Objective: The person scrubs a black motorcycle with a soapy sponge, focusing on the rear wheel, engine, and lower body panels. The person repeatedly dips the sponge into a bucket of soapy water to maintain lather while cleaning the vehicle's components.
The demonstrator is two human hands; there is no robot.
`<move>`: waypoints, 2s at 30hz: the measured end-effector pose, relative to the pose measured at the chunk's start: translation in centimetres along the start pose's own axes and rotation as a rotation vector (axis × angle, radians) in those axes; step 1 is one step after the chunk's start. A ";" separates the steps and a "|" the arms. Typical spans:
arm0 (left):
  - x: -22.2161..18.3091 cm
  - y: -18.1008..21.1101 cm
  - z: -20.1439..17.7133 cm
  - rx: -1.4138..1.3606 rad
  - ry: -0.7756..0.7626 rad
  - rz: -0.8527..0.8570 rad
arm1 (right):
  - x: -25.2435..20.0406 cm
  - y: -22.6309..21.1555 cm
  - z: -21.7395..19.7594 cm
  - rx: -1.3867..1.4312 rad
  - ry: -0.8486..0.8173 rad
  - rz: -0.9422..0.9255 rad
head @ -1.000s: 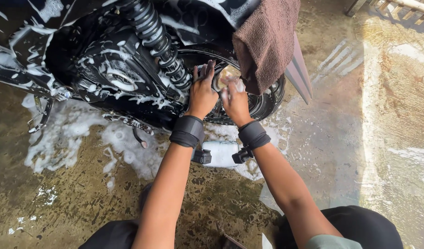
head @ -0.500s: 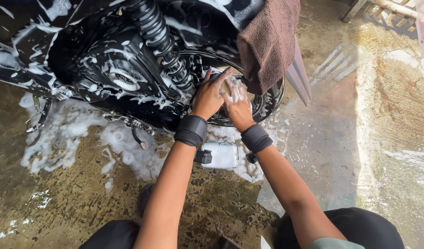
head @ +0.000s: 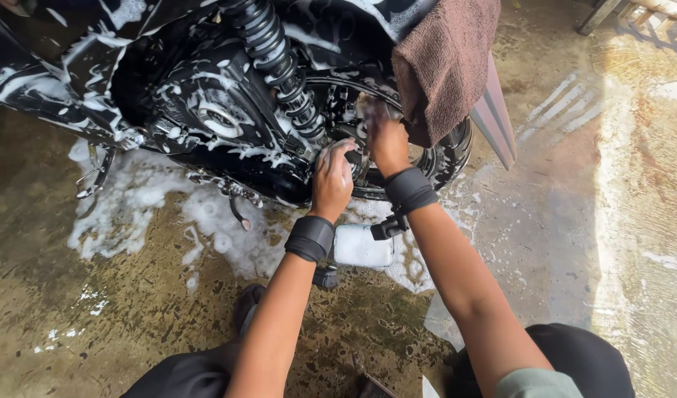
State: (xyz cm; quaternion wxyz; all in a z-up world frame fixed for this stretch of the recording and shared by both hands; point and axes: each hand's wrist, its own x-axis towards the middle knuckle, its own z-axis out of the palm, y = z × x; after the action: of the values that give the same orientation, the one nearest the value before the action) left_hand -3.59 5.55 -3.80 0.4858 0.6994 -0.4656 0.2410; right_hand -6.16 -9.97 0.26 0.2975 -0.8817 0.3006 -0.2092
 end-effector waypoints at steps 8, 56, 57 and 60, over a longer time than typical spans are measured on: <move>-1.0 0.9 -1.9 0.018 -0.039 0.045 | -2.5 3.3 0.0 -0.108 0.273 -0.848; -14.8 -5.4 10.5 -0.019 -0.493 -0.287 | -7.8 18.9 8.5 -0.748 0.015 -0.798; -15.1 -5.2 12.2 -0.072 -0.411 -0.185 | -8.3 18.8 6.9 -0.751 -0.047 -0.774; -11.1 -0.4 12.4 -0.072 -0.413 -0.323 | -9.6 16.7 1.8 -0.716 0.010 -0.723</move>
State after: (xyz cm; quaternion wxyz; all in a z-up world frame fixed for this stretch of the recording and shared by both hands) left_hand -9.66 -0.99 -17.82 0.4371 0.7812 -0.4456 -0.0044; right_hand -18.97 -13.65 -13.75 -0.1164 -0.9749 0.0307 -0.1870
